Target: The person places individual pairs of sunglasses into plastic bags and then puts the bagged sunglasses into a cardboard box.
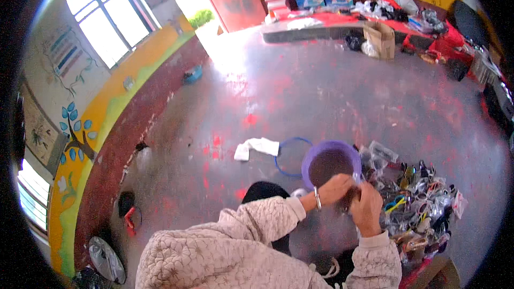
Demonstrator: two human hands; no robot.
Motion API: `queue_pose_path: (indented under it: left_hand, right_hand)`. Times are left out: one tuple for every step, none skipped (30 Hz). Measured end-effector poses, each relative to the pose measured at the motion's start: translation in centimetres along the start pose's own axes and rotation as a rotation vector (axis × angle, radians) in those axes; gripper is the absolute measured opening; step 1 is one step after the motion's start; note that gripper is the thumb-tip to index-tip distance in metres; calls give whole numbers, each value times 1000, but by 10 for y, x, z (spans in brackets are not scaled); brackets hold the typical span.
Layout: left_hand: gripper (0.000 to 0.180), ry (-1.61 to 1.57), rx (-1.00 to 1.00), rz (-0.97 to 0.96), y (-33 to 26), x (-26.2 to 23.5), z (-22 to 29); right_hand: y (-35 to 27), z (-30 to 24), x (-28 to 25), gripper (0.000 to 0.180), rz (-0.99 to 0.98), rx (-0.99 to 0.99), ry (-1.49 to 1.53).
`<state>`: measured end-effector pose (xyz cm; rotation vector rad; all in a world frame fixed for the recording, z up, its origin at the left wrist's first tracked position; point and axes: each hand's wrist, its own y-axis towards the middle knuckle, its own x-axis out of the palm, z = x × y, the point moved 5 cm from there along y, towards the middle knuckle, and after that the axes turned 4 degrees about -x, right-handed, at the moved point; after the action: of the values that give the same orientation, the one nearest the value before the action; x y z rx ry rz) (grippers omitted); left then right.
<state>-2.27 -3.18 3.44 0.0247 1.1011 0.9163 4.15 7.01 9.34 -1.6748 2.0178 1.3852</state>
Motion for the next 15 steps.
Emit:
queue_pose_path:
  left_hand:
    - [13, 43, -56, 15, -4, -3, -2]
    - [12, 67, -89, 35, -4, 2, -8]
    - [11, 66, -125, 61, -7, 10, -15]
    - [14, 40, -114, 78, -7, 11, -14]
    - [17, 36, -78, 98, -2, 5, -5]
    - [21, -250, -257, 78, -5, 9, -10]
    - [26, -533, -429, 63, -7, 15, -15]
    - [31, -751, -580, 9, -10, 19, -12]
    - [35, -960, -742, -15, -13, 23, -9]
    - [39, -1107, -880, -78, -10, 22, 1]
    - [43, -1244, -1024, -139, -9, 18, 9]
    - [49, -1214, -1087, -182, -10, 12, 13]
    - [48, -1058, -1013, -165, -14, 14, 6]
    - [47, -897, -926, -159, -10, 20, 1]
    - [46, -737, -837, -159, -11, 23, -7]
  right_hand:
    - [2, -3, 1, 5, -7, -7, 28]
    - [2, 0, 3, 5, -35, 4, 31]
    - [-1, 8, 10, 6, -117, 72, 10]
    - [4, 0, 5, 7, -156, 109, 16]
    - [1, 8, 5, 7, -85, 115, 8]
    - [0, 9, 8, 6, -94, 148, -52]
    - [0, 9, 9, 6, -97, 173, -112]
    - [0, 11, 8, 6, -80, 179, -172]
    - [1, 14, 8, 6, -65, 182, -234]
    - [-2, 17, 8, 7, -56, 188, -300]
    - [-3, 16, 7, 7, -55, 196, -281]
    - [-3, 13, 4, 8, -51, 207, -255]
    - [0, 8, 7, 9, -36, 212, -203]
    - [0, 8, 10, 13, -49, 215, -249]
    - [0, 7, 14, 16, -24, 161, -245]
